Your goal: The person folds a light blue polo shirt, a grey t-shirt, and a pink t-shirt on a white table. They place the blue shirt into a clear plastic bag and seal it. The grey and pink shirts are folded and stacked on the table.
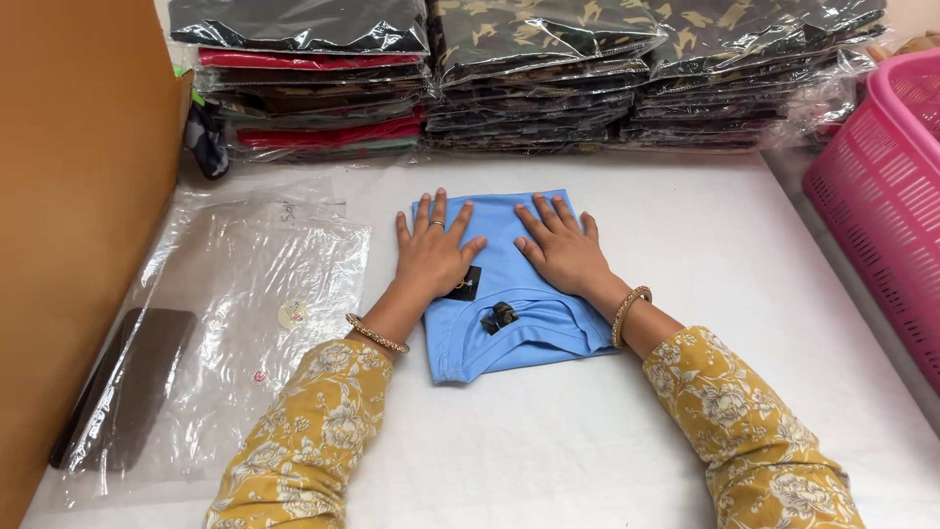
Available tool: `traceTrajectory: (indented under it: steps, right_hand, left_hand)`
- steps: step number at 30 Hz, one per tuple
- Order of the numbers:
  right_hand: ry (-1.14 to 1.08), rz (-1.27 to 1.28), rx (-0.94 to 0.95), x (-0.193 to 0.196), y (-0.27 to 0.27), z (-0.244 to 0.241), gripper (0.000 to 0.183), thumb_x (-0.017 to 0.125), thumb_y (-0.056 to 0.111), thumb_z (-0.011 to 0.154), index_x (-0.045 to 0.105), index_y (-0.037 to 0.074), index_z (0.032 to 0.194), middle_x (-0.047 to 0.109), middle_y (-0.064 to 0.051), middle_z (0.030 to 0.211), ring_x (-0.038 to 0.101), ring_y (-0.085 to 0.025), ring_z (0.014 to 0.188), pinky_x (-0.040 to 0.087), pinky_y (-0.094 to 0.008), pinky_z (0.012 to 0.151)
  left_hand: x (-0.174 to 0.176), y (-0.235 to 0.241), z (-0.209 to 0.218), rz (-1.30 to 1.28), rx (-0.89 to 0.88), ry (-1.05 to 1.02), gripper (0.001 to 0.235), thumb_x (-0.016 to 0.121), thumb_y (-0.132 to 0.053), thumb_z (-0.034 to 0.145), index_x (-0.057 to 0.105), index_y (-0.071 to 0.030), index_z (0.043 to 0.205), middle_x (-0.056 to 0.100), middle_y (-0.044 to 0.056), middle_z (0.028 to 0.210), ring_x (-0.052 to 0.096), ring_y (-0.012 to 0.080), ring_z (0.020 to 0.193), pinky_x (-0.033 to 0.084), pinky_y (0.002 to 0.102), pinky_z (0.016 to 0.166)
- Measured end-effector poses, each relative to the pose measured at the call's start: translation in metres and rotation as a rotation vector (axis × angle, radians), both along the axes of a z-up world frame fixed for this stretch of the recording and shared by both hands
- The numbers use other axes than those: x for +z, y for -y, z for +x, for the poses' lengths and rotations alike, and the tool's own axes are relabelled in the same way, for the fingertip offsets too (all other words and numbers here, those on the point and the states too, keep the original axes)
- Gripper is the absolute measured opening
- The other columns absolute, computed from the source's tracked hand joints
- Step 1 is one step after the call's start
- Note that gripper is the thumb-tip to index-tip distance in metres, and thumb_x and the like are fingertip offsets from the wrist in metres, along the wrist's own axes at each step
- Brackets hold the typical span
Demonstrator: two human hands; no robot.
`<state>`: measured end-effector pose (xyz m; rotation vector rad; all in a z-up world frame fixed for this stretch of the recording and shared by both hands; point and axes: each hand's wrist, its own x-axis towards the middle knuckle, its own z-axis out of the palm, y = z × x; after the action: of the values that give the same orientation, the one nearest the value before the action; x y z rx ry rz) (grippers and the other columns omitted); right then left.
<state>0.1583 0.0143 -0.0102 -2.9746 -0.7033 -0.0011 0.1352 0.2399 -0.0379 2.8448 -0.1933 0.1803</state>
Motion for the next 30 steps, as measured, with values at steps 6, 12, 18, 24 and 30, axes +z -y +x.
traceTrajectory:
  steps: [6,12,18,24,30]
  right_hand:
    - [0.118,0.324,-0.06,-0.019,0.029,0.018,0.062,0.041,0.049,0.105,0.039,0.013,0.156,0.031,-0.017,0.163,0.026,-0.035,0.152,0.022,-0.055,0.12]
    - [-0.156,0.52,-0.415,0.021,0.068,-0.023,0.062,0.066,0.041,0.094,0.052,0.004,0.143,0.054,-0.019,0.135,0.056,-0.033,0.127,0.048,-0.042,0.105]
    - [-0.279,0.468,0.007,0.074,0.093,-0.115,0.037,0.074,0.028,0.086,0.066,0.013,0.119,0.062,-0.009,0.12,0.063,-0.023,0.112,0.055,-0.038,0.089]
    - [-0.239,0.244,0.266,0.071,0.107,-0.126,0.022,0.073,0.022,0.087,0.077,0.012,0.105,0.07,-0.003,0.11,0.065,-0.022,0.102,0.054,-0.038,0.088]
    - [-0.331,0.47,-0.204,0.062,0.082,-0.088,0.033,0.069,0.031,0.094,0.072,0.007,0.117,0.071,-0.006,0.118,0.07,-0.019,0.102,0.058,-0.036,0.088]
  left_hand:
    - [-0.023,-0.016,0.019,-0.202,0.024,0.043,0.066,0.034,-0.062,0.102,0.04,-0.026,0.156,0.017,0.018,0.168,0.011,0.0371,0.155,0.008,0.057,0.122]
    - [-0.017,-0.055,-0.031,-1.014,0.272,-0.057,0.052,0.054,-0.032,0.1,0.049,-0.009,0.146,0.049,0.017,0.146,0.051,0.0284,0.13,0.044,0.038,0.107]
    - [0.039,-0.061,-0.126,-0.882,0.177,-0.347,0.055,0.063,-0.017,0.094,0.049,-0.01,0.146,0.065,0.009,0.122,0.066,0.0188,0.102,0.055,0.033,0.085]
    - [0.047,-0.048,-0.129,-0.888,0.219,-0.444,0.067,0.067,-0.014,0.09,0.04,-0.006,0.151,0.07,0.01,0.101,0.068,0.0199,0.085,0.058,0.034,0.074]
    - [0.02,-0.033,-0.119,-0.78,0.169,-0.308,0.079,0.077,-0.016,0.086,0.034,-0.005,0.152,0.064,0.012,0.107,0.066,0.0212,0.094,0.057,0.035,0.083]
